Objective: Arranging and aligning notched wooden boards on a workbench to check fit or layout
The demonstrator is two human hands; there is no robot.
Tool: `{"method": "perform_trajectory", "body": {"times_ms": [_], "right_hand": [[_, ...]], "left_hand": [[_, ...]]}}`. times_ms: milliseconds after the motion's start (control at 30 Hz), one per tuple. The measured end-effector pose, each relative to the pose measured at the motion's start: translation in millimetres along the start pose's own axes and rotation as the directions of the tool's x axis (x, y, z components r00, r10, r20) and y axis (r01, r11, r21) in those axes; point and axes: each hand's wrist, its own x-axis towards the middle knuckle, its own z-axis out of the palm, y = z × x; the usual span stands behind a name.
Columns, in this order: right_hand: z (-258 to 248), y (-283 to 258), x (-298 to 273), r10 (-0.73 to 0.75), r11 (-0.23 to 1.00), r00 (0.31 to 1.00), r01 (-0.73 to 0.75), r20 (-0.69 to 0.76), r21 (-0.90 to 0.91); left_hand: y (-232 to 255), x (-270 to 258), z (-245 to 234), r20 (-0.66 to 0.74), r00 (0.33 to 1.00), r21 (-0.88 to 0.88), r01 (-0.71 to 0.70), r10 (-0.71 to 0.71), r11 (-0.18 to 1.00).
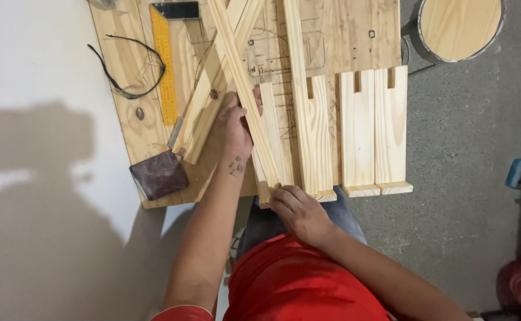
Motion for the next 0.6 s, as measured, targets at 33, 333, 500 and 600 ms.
{"method": "perform_trajectory", "body": {"times_ms": [33,333,500,600], "right_hand": [[-1,0,-1,0.011,1.0,1.0,-0.01,-0.005,0.017],[9,0,-16,0.31,0.935,0.951,-0.303,-0.013,0.186],[12,7,-18,0.496,0.82,0.866,-0.494,0.071,0.289],[23,6,-38,0.622,0.617,0.739,-0.667,0.261,0.418]], "left_hand": [[-1,1,-2,0.007,1.0,0.029,0.028,-0.028,0.999],[2,-3,-1,0.026,0.998,0.09,0.053,-0.056,0.994],[15,-23,33,0.037,0.999,0.237,-0.043,0.035,0.971],[26,-50,60,0.083,0.996,0.424,-0.001,-0.038,0.906]]}}
